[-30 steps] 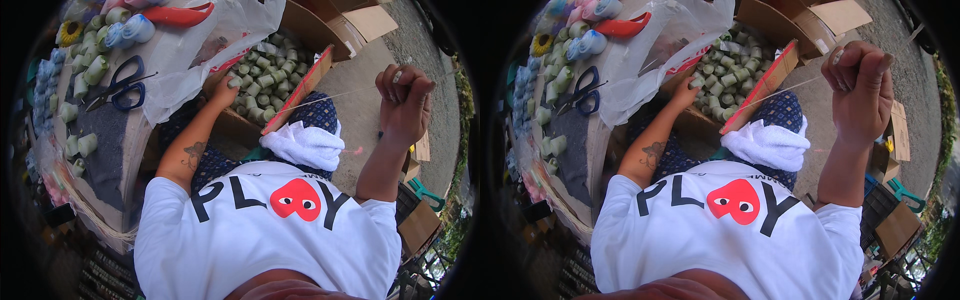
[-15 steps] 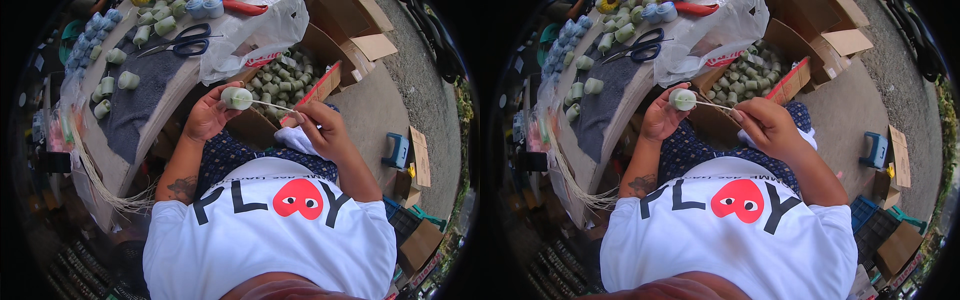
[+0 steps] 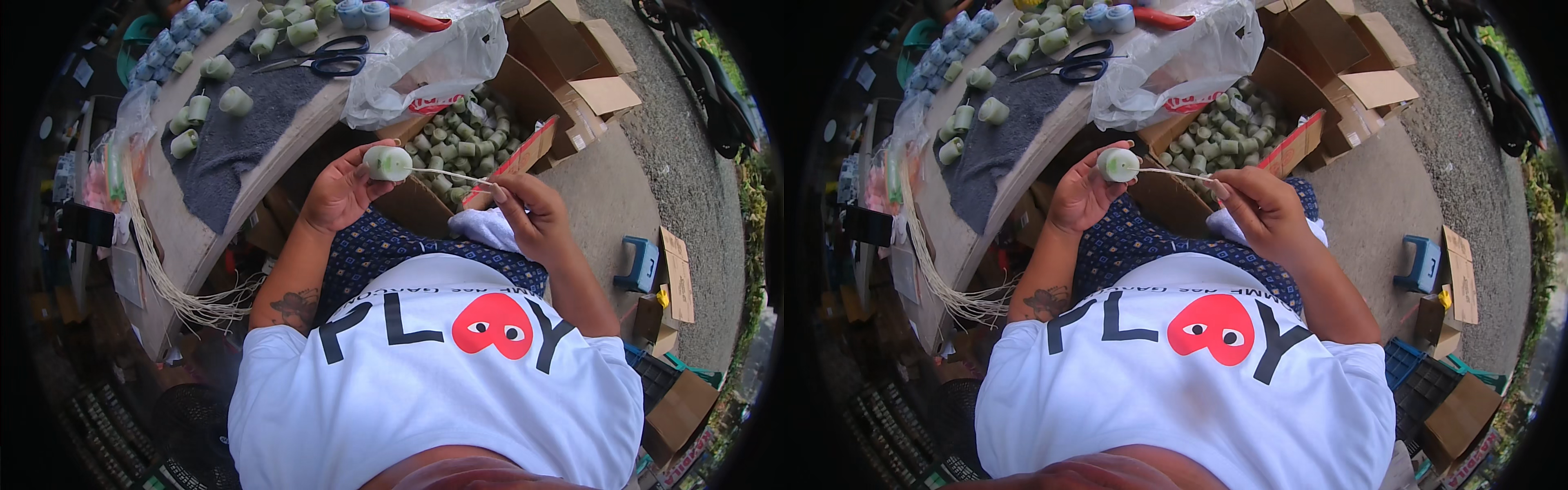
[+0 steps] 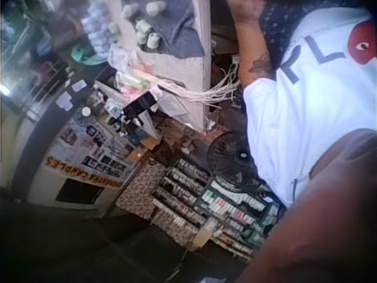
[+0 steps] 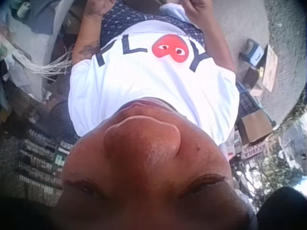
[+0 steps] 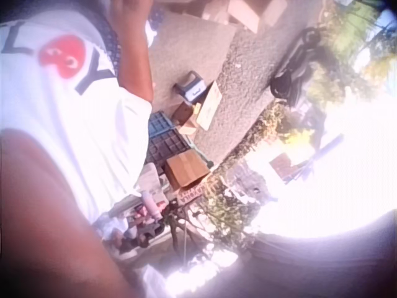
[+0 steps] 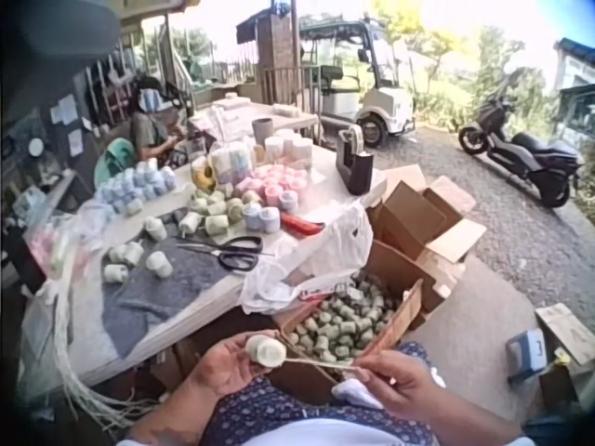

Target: The person inserts wicks into small cylindrical green candles and ties the wicks with string. They use scissors to trim the wicks and place the finished candles into a cardboard box.

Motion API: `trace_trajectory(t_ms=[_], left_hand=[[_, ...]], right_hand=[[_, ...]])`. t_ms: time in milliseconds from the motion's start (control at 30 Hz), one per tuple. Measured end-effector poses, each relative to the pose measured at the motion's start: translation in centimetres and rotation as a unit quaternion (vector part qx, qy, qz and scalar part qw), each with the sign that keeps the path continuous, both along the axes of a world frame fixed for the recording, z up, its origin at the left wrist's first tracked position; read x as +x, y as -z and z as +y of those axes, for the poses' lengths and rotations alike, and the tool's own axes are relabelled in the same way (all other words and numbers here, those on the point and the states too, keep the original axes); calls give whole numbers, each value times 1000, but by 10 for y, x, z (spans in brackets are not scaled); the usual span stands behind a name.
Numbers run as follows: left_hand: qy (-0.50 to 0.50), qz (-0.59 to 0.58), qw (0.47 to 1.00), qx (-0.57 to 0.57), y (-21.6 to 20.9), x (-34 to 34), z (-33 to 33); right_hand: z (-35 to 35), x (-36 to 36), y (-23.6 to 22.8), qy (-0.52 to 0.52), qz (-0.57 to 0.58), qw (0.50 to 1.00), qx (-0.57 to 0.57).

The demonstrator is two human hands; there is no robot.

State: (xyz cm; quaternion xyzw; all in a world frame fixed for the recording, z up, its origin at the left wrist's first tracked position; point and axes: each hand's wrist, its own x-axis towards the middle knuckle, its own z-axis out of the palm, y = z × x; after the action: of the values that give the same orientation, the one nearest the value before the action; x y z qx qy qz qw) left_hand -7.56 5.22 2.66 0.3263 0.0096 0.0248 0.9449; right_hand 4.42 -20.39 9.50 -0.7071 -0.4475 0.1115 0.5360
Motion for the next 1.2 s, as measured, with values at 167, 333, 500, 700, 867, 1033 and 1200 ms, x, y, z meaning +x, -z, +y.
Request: trace_trajectory(t_ms=[167, 333, 500, 700, 867, 1033, 1200], left_hand=[[3, -19, 1000, -6, -4, 0, -5], [5, -11, 1000, 12, -3, 1, -6], [7, -28, 999, 27, -3, 3, -6], [11, -42, 997, 68, -5, 6, -1], [22, -47, 995, 89, -11, 11, -2], [19, -66, 994, 90, -16, 19, -5], [32, -60, 992, 106, -20, 23, -2]], right_hand=[[0, -1, -2, 5, -7, 1000, 2], [-1, 0, 1, 2, -21, 1000, -1], [-2, 1, 1, -11, -33, 999, -28], [3, 0, -2, -22, -25, 998, -62], [8, -2, 3, -30, -53, 996, -64], [13, -1, 4, -25, -84, 994, -66], [12, 1, 2, -28, -74, 994, -74]])
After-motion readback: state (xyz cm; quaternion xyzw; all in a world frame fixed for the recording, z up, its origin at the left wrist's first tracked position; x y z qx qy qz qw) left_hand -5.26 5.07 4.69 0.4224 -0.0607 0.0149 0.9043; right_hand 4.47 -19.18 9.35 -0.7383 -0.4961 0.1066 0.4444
